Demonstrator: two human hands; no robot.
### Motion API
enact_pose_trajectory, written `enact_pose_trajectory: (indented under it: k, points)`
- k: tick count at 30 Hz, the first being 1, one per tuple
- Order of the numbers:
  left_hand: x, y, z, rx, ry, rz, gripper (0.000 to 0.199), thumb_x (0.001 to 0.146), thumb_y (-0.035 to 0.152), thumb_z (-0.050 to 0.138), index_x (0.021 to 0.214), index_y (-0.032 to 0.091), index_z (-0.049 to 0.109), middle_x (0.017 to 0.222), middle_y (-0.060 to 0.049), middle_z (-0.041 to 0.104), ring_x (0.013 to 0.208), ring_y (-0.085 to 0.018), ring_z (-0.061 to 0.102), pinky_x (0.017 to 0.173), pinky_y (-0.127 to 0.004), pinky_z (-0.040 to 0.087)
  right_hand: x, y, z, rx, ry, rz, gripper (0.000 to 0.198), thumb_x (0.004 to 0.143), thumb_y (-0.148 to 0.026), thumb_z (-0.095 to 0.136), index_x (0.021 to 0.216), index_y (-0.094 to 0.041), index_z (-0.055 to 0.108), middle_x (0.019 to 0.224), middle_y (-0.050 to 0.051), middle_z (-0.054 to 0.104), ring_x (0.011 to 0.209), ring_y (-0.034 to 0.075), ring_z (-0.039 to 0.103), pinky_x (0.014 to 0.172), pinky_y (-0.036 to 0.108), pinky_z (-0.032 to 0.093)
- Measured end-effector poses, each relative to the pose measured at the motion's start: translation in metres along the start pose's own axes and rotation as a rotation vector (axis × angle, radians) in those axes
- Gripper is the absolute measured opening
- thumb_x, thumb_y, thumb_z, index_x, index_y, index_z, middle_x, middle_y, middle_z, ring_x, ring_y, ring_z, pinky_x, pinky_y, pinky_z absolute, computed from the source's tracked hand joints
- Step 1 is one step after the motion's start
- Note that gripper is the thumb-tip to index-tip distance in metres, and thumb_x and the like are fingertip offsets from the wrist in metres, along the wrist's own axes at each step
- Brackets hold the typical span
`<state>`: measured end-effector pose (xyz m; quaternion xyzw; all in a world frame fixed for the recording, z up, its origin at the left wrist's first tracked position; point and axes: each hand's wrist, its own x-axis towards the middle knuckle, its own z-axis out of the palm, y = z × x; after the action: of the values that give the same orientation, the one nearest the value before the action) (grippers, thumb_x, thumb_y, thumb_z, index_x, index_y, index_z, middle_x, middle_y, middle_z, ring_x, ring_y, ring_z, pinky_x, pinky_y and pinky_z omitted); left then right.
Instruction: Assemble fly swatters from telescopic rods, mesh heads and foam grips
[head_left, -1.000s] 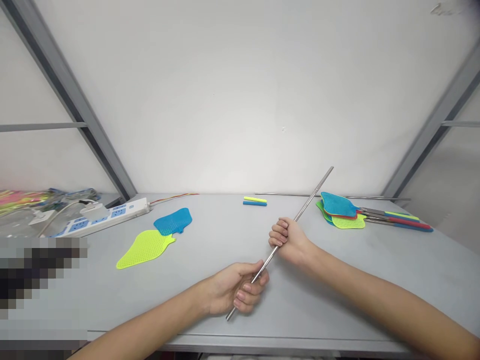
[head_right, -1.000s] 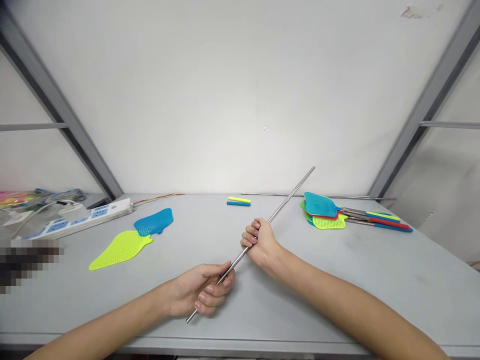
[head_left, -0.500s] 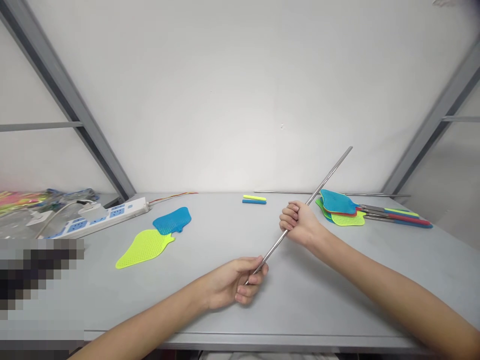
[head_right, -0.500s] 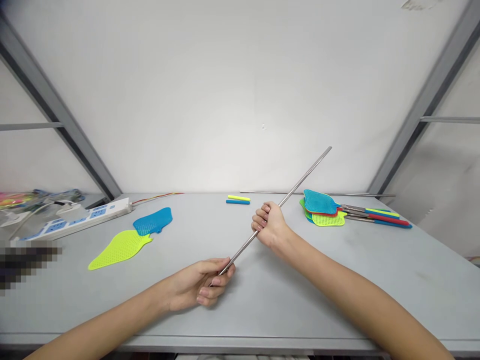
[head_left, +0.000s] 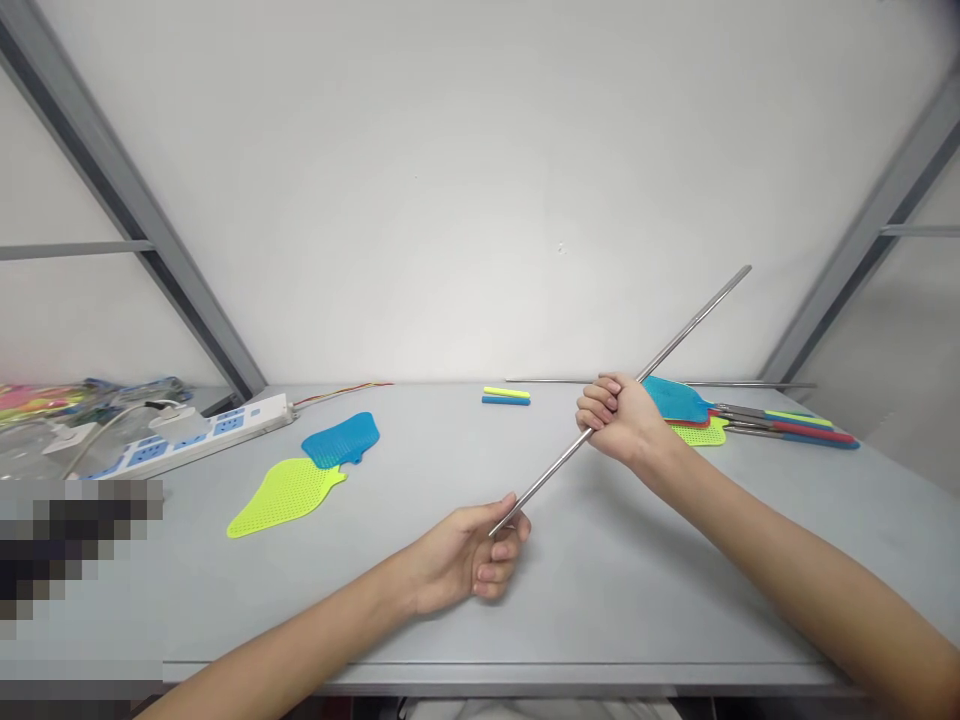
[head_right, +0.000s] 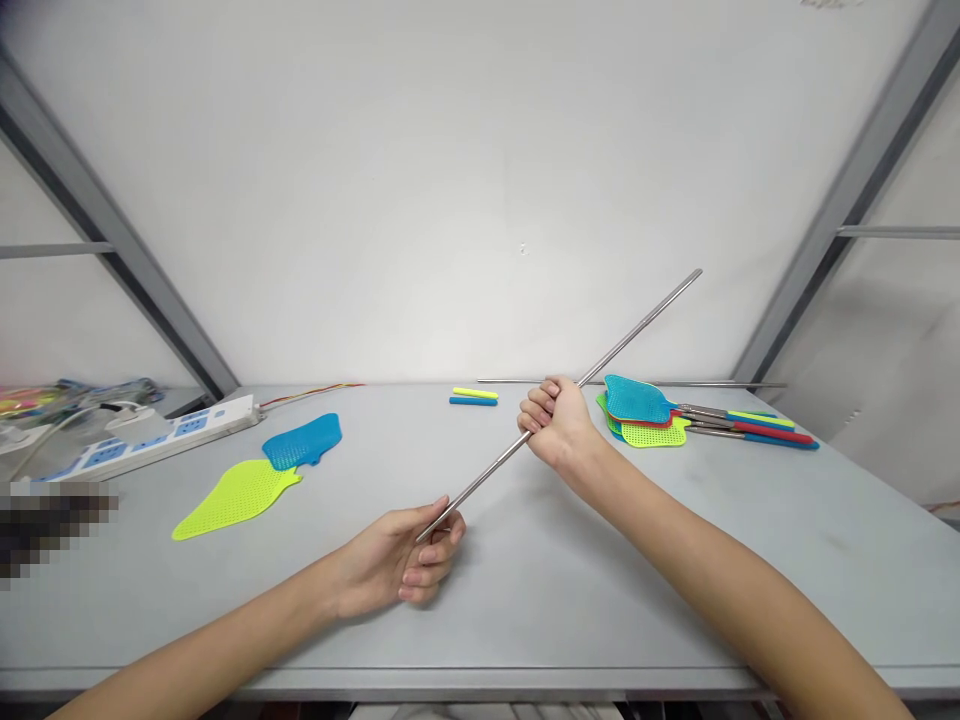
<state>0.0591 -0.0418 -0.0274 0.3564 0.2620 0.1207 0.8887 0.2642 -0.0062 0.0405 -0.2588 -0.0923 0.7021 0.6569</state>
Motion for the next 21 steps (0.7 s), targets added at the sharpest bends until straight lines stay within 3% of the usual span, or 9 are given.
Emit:
enact_pose_trajectory:
  k: [6,14,21]
  points:
    - [0.003,0.0,-0.002,-0.019,0.032,0.067,0.031,0.079,0.04,0.037,0.062,0.014,0.039,0.052,0.005,0.021,0.041,-0.005,0.021,0.041,-0.021,0.011,0.001,-0.007,0.001,-0.025,0.007,-0.075,0.024,0.062,-0.011,0.038,0.05,-0.018,0.018,0.037,-0.007,0.015,0.032,0.007,0.011,0.03,0.02,0.009]
    - [0.006,-0.005,-0.004,0.024,0.042,0.118,0.033,0.081,0.039,0.035,0.059,0.015,0.036,0.049,0.006,0.021,0.04,-0.004,0.02,0.04,-0.021,0.013,0.003,-0.001,0.001,-0.068,-0.003,-0.118,0.026,0.066,-0.013,0.038,0.05,-0.018,0.018,0.038,-0.007,0.014,0.032,0.007,0.011,0.029,0.02,0.01]
    - [0.006,-0.009,-0.006,0.049,0.02,0.114,0.029,0.081,0.034,0.038,0.059,0.014,0.036,0.048,0.006,0.021,0.041,-0.004,0.021,0.042,-0.02,0.013,0.003,0.012,-0.006,-0.149,-0.234,-0.173,0.03,0.079,-0.026,0.038,0.053,-0.017,0.026,0.043,-0.008,0.014,0.033,0.005,0.012,0.03,0.017,0.011]
